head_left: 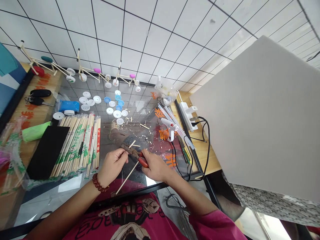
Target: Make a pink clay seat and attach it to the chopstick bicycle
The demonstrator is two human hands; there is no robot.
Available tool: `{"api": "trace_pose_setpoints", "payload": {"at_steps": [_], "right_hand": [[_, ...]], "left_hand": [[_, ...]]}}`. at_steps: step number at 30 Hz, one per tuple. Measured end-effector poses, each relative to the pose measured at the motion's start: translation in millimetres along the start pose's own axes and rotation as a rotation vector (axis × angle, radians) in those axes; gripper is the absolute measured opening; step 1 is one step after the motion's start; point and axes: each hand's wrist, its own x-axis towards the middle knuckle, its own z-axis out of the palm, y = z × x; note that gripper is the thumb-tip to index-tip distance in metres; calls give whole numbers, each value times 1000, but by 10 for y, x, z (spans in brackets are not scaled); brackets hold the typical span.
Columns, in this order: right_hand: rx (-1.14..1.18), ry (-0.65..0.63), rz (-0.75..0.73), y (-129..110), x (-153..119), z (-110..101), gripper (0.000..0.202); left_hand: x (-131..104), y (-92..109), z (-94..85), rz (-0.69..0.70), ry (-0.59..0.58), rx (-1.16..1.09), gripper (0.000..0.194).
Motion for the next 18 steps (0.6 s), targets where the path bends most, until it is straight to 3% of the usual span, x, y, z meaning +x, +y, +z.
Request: {"api": "trace_pose_setpoints", "payload": {"at_steps": [11,18], "right_hand": [[-99,-81,28,-16,53,-57,32],[-103,-45,28,-17,57,-26,31]], "left_hand": [[28,-27,4,-9,-2,14,39],[25,0,6,22,18,27,37]]}}
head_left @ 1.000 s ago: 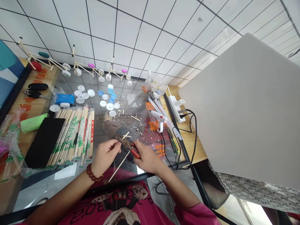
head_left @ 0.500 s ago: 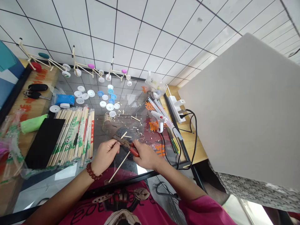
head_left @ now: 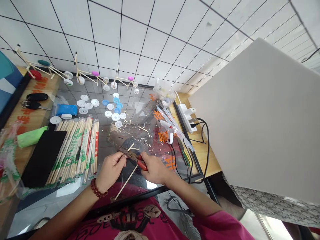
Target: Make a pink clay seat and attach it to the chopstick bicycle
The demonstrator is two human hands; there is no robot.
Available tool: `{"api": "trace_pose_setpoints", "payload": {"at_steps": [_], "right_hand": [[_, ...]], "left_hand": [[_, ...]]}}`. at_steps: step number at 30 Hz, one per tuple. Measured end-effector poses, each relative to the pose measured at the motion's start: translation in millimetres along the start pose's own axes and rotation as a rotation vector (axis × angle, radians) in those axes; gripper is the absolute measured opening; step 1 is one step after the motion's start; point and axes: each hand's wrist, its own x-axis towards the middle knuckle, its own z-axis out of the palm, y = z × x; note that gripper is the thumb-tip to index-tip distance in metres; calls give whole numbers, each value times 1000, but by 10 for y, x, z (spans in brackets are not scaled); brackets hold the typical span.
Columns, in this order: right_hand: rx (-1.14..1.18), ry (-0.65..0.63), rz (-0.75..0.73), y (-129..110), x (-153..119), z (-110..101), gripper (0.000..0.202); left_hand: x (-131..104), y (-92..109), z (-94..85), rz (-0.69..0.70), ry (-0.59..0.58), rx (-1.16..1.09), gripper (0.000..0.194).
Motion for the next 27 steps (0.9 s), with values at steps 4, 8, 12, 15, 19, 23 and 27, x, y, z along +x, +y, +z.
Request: {"api": "trace_pose_setpoints", "payload": {"at_steps": [4,8,12,15,19,23,27], "right_hand": [[17,30,-2,20,2,29,31],[25,30,-4,35,6,40,30],[26,39,-6,41,24,54,27],[0,31,-8,42,39,55,29],[-52,10,-1,33,52,40,30],[-72,0,20,19,62,32,28],[-75,9,20,8,70,32,29]], "left_hand": [[-6,32,0,-5,-16,-59,36],[-8,42,-2,-16,-2,-76,44],[13,12,5,-49,10,-38,47],[31,-22,16,-56,8,-35,47],[47,-49,29,-50,17,-50,45],[53,-45,27,-52,11,-54,43],[61,-61,26,-55,11,-54,43]]}}
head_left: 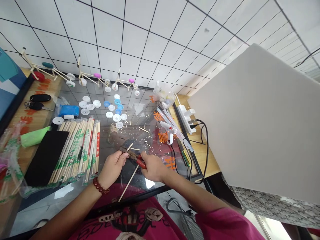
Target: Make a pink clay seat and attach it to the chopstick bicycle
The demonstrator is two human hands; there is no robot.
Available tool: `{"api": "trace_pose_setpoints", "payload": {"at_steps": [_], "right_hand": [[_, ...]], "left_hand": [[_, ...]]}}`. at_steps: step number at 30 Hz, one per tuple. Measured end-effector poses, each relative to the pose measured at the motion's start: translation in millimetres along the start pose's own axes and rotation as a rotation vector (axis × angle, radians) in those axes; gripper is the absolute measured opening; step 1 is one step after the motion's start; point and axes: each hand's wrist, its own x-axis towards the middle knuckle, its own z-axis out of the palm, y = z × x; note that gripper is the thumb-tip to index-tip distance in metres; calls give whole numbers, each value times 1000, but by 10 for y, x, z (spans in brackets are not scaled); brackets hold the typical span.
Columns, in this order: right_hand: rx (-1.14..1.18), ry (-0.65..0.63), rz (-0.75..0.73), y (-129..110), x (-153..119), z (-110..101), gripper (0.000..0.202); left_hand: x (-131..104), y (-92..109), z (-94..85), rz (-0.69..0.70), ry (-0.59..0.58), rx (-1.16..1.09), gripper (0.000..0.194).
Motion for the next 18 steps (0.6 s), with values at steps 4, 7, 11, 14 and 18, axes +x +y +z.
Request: {"api": "trace_pose_setpoints", "payload": {"at_steps": [4,7,11,14,18], "right_hand": [[-7,-9,5,-6,-1,-3,30],[-1,-10,11,-8,-1,1,31],[0,-17,11,-9,9,10,33],[-6,-10,3,-18,20,8,33],[-17,-11,23,-49,24,-6,32]], "left_hand": [[11,-11,4,10,5,2,43],[17,12,-1,20,12,11,43],[20,42,-16,11,9,6,41],[27,18,-19,4,12,5,42],[48,-70,-2,-45,-2,-79,44]]}}
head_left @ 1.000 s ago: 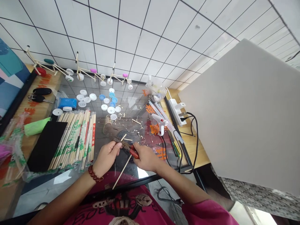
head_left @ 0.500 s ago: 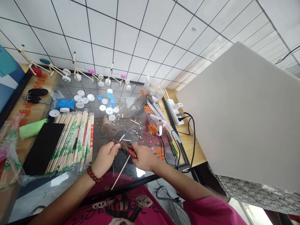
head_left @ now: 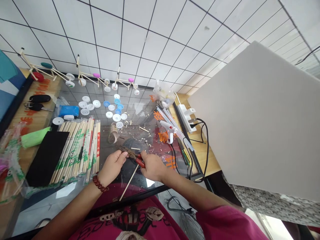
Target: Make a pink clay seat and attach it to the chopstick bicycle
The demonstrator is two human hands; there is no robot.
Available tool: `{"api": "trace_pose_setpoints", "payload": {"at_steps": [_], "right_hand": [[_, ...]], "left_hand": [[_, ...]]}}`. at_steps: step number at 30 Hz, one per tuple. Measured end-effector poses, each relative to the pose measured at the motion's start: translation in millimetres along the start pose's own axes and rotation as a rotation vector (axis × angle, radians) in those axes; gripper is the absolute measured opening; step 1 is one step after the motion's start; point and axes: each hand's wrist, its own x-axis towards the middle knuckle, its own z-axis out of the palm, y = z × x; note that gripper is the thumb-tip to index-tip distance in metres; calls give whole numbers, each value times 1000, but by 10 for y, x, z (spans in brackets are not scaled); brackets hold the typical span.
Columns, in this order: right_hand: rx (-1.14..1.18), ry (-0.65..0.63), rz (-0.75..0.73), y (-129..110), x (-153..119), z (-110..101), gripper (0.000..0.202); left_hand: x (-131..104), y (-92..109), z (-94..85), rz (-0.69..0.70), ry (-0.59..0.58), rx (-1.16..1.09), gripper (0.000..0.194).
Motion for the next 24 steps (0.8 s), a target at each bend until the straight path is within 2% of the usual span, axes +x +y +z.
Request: {"api": "trace_pose_setpoints", "payload": {"at_steps": [5,11,16,20,22,24], "right_hand": [[46,14,48,-21,-23,14,33],[336,177,140,75,-64,39,21],[585,235,47,117,-134,-32,33],[720,232,-12,81,-216,-31,45],[762,272,-9,68,-253,29,45],[799,334,-6,74,-284,132,40]], "left_hand": [[16,-17,18,-91,-35,-184,47],[-34,192,-44,-197,-66,-621,44],[-6,221,-80,-297,-150,-741,51],[-73,212,-63,-247,-86,-660,52],[-158,314,-164,-150,-34,-440,47],[-198,519,-425,9,22,-65,41]]}}
